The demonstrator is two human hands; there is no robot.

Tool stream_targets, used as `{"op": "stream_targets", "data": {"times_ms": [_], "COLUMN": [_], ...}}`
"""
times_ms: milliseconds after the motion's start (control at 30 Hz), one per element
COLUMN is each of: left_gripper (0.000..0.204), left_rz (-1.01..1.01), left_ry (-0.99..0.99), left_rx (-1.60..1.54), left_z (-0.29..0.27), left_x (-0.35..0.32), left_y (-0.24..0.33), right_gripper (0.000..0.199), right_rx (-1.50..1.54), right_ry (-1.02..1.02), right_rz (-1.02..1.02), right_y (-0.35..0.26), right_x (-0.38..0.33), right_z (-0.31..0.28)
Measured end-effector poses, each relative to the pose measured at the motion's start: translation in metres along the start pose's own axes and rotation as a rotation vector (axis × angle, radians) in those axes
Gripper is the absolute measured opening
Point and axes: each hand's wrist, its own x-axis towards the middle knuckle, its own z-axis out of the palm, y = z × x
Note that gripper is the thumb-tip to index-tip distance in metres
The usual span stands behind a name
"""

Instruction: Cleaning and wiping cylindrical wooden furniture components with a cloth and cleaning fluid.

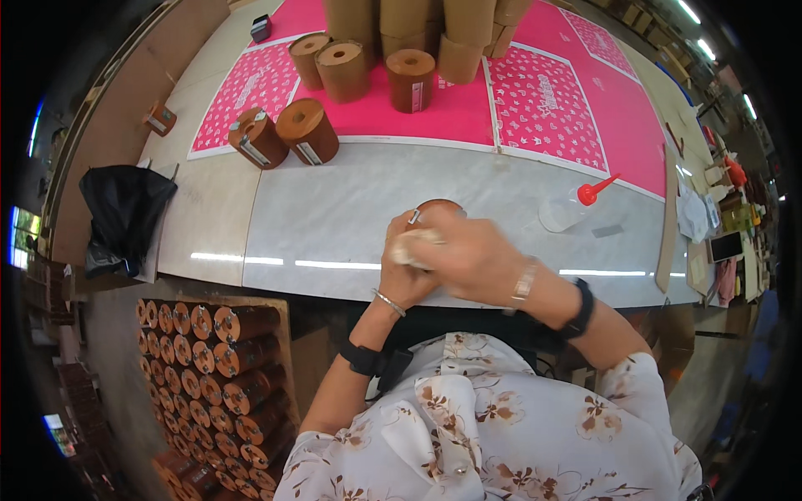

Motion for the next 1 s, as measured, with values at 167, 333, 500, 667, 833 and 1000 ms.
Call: {"op": "stream_targets", "data": {"times_ms": [167, 333, 500, 667, 833, 1000], "left_gripper": [0.085, 0.089, 0.086, 0.09, 0.092, 0.081], "left_rz": [-0.307, -0.266, -0.312, -0.294, -0.292, -0.19], "left_ry": [0.029, 0.041, 0.024, 0.043, 0.024, -0.131], "left_rx": [-0.32, -0.358, -0.396, -0.377, -0.277, 0.028], "left_z": [-0.018, -0.012, -0.018, -0.01, -0.014, -0.047], "left_x": [0.007, 0.01, 0.011, 0.008, 0.005, 0.039], "left_y": [0.033, 0.03, 0.032, 0.029, 0.03, 0.05], "right_gripper": [0.015, 0.016, 0.021, 0.024, 0.024, 0.02], "right_rx": [-0.158, -0.217, -0.036, -0.063, -0.016, 0.025], "right_ry": [-0.139, -0.049, 0.181, 0.024, 0.05, 0.33], "right_rz": [0.186, 0.427, 0.306, 0.431, 0.53, 0.468], "right_y": [0.055, 0.094, 0.049, 0.021, 0.017, 0.012], "right_x": [0.012, -0.051, -0.027, -0.084, -0.124, -0.094], "right_z": [0.009, -0.025, -0.012, -0.018, -0.026, -0.039]}}
